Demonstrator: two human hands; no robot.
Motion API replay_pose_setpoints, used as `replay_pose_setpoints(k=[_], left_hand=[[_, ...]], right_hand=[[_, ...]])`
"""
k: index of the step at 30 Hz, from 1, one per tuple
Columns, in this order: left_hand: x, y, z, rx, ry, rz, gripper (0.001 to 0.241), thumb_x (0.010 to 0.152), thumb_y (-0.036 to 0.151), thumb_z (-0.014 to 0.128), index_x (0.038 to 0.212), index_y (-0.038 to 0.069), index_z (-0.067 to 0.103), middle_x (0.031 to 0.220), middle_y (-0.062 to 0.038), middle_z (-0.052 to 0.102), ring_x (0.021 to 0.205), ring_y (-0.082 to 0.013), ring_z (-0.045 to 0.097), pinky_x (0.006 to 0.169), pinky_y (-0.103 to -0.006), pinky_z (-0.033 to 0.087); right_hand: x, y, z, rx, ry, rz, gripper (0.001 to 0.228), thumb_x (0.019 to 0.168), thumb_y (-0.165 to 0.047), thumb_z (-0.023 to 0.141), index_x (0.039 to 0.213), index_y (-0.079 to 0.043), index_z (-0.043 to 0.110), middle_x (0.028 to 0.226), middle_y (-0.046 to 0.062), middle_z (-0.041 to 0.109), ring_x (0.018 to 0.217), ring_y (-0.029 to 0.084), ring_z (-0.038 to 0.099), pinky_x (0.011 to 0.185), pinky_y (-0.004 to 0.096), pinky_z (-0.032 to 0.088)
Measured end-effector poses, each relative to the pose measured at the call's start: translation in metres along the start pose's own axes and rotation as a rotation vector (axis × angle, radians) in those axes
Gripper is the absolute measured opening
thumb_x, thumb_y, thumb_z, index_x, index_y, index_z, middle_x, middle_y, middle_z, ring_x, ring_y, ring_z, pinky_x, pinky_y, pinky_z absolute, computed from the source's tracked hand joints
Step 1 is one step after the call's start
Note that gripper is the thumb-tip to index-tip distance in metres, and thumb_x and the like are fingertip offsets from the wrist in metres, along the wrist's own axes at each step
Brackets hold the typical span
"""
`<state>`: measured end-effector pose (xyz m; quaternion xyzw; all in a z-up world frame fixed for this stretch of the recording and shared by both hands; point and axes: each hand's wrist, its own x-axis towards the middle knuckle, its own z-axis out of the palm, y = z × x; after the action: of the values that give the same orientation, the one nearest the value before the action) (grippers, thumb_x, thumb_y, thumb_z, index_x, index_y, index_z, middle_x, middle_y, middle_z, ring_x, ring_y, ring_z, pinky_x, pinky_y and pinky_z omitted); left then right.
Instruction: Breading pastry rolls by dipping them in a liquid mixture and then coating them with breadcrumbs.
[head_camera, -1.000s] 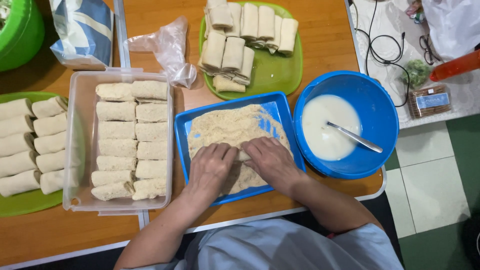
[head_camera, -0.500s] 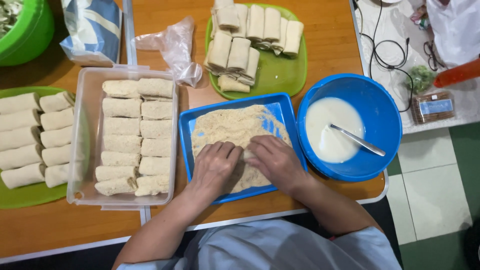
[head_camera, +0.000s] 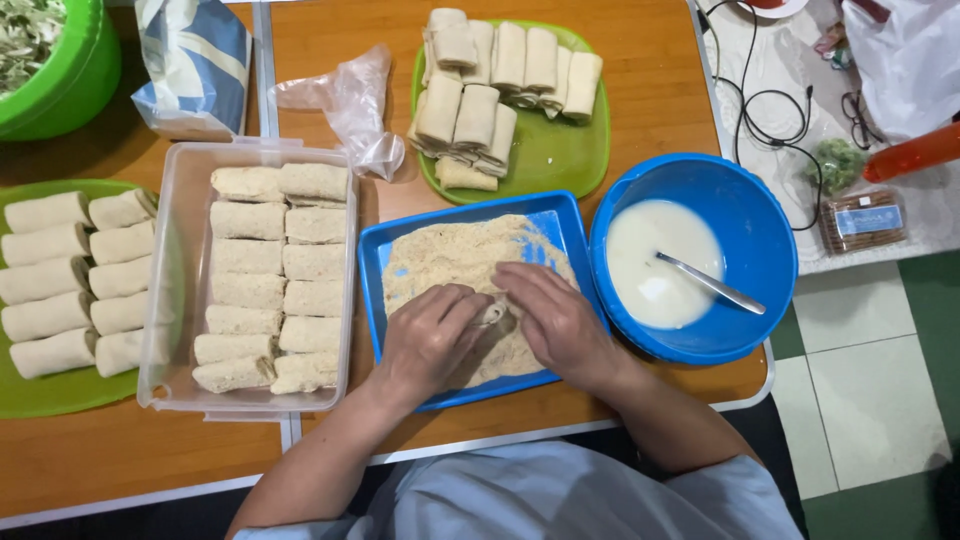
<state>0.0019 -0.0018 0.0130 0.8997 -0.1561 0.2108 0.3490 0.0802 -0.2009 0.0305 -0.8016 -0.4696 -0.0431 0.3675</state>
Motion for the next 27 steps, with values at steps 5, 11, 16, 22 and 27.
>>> replay_pose_setpoints(k=[5, 11, 16, 22, 27], left_hand=[[0.002, -0.001, 0.000, 0.080, -0.017, -0.013, 0.039, 0.073, 0.009, 0.081, 0.111, 0.006, 0.070, 0.097, -0.010, 0.068, 0.088, -0.0291, 0.068, 0.071, -0.0406, 0.056], [-0.005, -0.007, 0.009, 0.080, -0.117, -0.048, 0.037, 0.066, 0.004, 0.078, 0.102, 0.007, 0.068, 0.096, -0.011, 0.070, 0.089, -0.0318, 0.069, 0.072, -0.0417, 0.057], [-0.002, -0.002, 0.004, -0.087, -0.100, -0.115, 0.038, 0.071, 0.003, 0.082, 0.105, 0.002, 0.066, 0.097, -0.015, 0.068, 0.088, -0.0362, 0.070, 0.070, -0.0427, 0.058], [-0.004, -0.006, 0.008, -0.161, -0.062, -0.128, 0.032, 0.077, 0.003, 0.082, 0.104, 0.004, 0.066, 0.100, -0.012, 0.070, 0.086, -0.0335, 0.071, 0.069, -0.0405, 0.058], [0.000, -0.001, 0.001, -0.001, 0.001, -0.069, 0.030, 0.074, 0.004, 0.081, 0.100, 0.007, 0.066, 0.097, -0.008, 0.069, 0.086, -0.0300, 0.072, 0.069, -0.0395, 0.058]], right_hand=[[0.000, 0.004, 0.009, 0.081, -0.159, 0.110, 0.055, 0.075, -0.004, 0.078, 0.126, 0.003, 0.059, 0.121, 0.020, 0.065, 0.114, 0.041, 0.060, 0.096, 0.047, 0.049], [-0.009, 0.012, 0.019, 0.031, -0.187, 0.154, 0.045, 0.072, 0.005, 0.072, 0.116, 0.000, 0.063, 0.110, 0.016, 0.067, 0.106, 0.039, 0.063, 0.090, 0.046, 0.052], [-0.009, 0.008, 0.018, -0.021, -0.134, 0.124, 0.027, 0.077, 0.000, 0.075, 0.101, -0.004, 0.064, 0.098, 0.013, 0.067, 0.095, 0.036, 0.066, 0.080, 0.046, 0.053], [-0.001, 0.003, 0.007, 0.072, -0.069, 0.049, 0.027, 0.079, -0.004, 0.078, 0.102, -0.001, 0.064, 0.100, 0.013, 0.068, 0.095, 0.036, 0.067, 0.081, 0.045, 0.054], [-0.004, 0.000, 0.003, 0.054, 0.089, 0.028, 0.023, 0.085, 0.003, 0.075, 0.106, 0.001, 0.066, 0.101, 0.015, 0.066, 0.096, 0.033, 0.067, 0.080, 0.040, 0.056]])
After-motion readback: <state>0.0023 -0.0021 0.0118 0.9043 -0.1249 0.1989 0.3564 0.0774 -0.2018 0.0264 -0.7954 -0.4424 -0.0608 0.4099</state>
